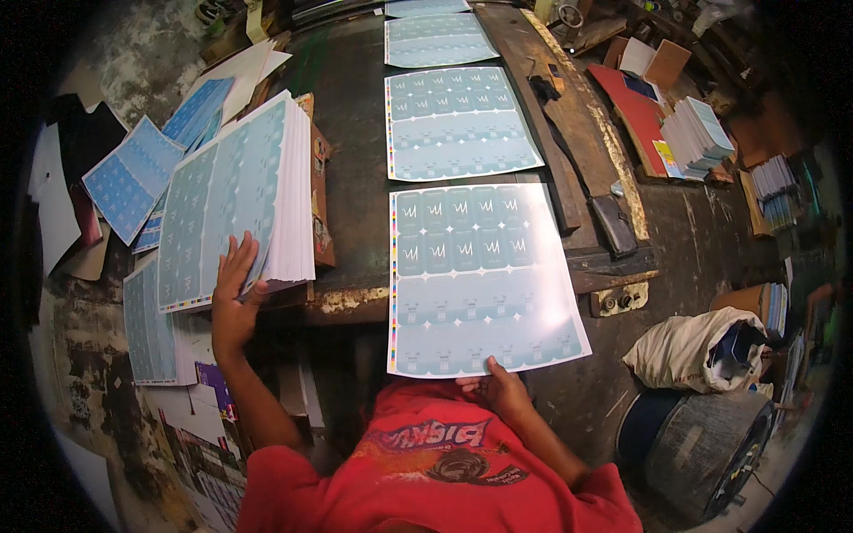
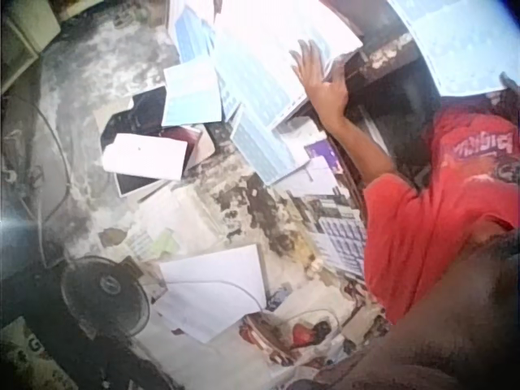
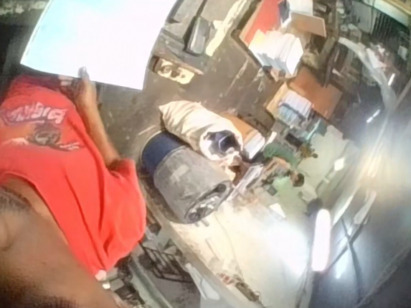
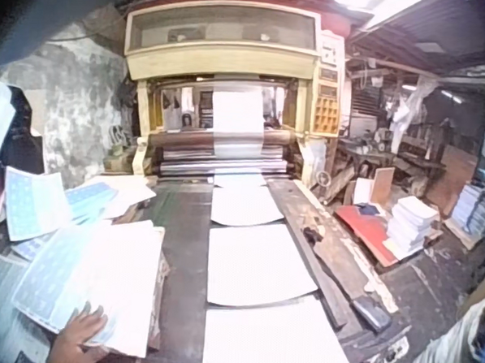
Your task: The person feeds printed sheets of paper into a machine one by one, picking them from a stack on the left and placing them onto the conveyor belt of the machine.
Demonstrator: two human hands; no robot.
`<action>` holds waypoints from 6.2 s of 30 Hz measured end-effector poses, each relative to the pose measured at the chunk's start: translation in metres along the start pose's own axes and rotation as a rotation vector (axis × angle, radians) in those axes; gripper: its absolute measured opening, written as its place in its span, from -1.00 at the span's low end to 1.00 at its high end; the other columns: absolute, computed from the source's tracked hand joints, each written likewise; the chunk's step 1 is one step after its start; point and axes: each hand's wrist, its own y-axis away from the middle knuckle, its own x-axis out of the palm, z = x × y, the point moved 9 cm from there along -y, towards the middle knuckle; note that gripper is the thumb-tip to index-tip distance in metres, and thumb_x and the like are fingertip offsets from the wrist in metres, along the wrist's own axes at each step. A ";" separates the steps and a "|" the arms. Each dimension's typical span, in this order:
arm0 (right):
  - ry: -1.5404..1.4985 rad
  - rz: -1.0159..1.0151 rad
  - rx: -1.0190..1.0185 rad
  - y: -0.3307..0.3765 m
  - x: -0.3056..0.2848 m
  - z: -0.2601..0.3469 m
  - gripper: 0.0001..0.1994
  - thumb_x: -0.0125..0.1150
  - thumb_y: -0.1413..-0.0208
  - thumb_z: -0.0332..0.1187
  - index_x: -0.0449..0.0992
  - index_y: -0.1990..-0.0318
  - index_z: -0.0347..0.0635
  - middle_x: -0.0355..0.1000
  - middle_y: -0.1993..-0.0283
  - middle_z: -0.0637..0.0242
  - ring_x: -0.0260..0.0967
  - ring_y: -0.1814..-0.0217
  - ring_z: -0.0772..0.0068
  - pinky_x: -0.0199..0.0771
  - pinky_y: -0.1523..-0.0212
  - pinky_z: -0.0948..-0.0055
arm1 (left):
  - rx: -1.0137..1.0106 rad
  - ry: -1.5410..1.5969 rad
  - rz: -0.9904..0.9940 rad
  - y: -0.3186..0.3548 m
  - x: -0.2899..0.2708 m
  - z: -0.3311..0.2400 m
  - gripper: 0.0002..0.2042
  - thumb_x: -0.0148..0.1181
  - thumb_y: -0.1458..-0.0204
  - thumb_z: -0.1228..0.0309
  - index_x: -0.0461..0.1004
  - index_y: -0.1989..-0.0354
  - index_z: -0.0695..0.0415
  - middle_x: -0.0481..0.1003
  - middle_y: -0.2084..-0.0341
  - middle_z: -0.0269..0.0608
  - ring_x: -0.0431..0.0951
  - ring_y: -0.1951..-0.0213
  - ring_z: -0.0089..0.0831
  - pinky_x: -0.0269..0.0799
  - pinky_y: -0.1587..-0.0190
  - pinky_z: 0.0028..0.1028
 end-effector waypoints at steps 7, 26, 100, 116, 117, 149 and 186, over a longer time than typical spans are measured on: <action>0.025 -0.007 -0.218 -0.039 0.017 0.053 -0.40 -0.27 -0.36 0.10 0.31 -0.10 -0.36 0.53 0.21 0.01 0.49 0.22 0.24 0.46 0.06 0.27 | -0.198 0.211 -0.222 -0.001 -0.005 0.015 -0.46 -0.33 -0.36 0.03 0.48 -0.13 0.17 0.46 -0.16 -0.21 0.18 -0.38 -0.19 -0.25 -0.43 -0.11; -0.127 0.020 -0.323 -0.144 0.039 0.144 -0.38 -0.18 -0.32 0.14 0.23 -0.13 -0.36 0.45 0.24 0.02 0.47 0.28 0.27 0.53 0.05 0.10 | -0.233 -0.023 -0.167 0.008 0.005 -0.009 -0.61 -0.02 -0.28 0.15 0.46 -0.17 0.07 0.32 -0.29 -0.20 0.07 -0.42 -0.13 -0.33 -0.43 -0.01; 0.126 0.090 -0.380 -0.050 0.079 0.138 -0.51 0.18 -0.16 -0.10 0.31 -0.12 -0.23 0.48 0.16 0.23 0.47 0.28 0.34 0.51 0.30 0.29 | 0.339 0.422 0.256 0.038 0.048 -0.134 -0.76 0.27 -0.09 0.20 0.63 0.18 0.06 0.60 0.10 -0.24 0.47 -0.17 -0.19 0.09 -0.32 0.05; -0.105 -0.054 -0.056 0.025 -0.019 0.018 -0.60 0.13 -0.22 -0.13 0.35 -0.02 -0.28 0.43 0.36 0.11 0.40 0.34 0.24 0.42 0.14 0.26 | 0.000 0.005 -0.264 0.003 -0.008 -0.014 -0.39 0.54 0.31 0.21 0.55 -0.02 0.13 0.53 -0.07 -0.18 0.37 -0.25 -0.13 0.20 -0.25 -0.20; -0.090 -0.050 -0.063 0.030 -0.018 0.016 -0.60 0.14 -0.22 -0.13 0.34 -0.01 -0.27 0.43 0.35 0.11 0.39 0.33 0.24 0.41 0.14 0.26 | -0.003 0.009 -0.249 0.002 -0.010 -0.018 -0.38 0.55 0.33 0.24 0.55 -0.03 0.12 0.53 -0.07 -0.18 0.37 -0.25 -0.15 0.21 -0.26 -0.21; -0.017 -0.306 -0.432 -0.040 0.058 0.116 -0.41 -0.05 -0.28 0.06 0.15 -0.33 -0.06 0.37 -0.15 0.08 0.39 -0.03 0.19 0.42 -0.04 0.10 | -0.312 0.552 -0.722 0.019 -0.019 0.026 -0.64 0.08 -0.28 0.22 0.55 0.17 0.37 0.55 0.46 -0.30 0.40 0.35 -0.65 0.33 0.28 -0.56; 2.156 -0.708 -0.598 -0.279 0.127 0.395 -0.34 -0.32 -0.33 0.09 0.07 -0.41 -0.18 -0.10 -0.51 -0.02 -0.22 -0.55 -0.18 -0.22 -0.44 -0.23 | -0.063 -0.032 -0.411 0.016 0.004 -0.031 -0.74 0.28 -0.09 0.36 0.60 0.07 0.16 0.58 0.05 -0.06 0.56 -0.07 -0.20 0.23 -0.21 -0.07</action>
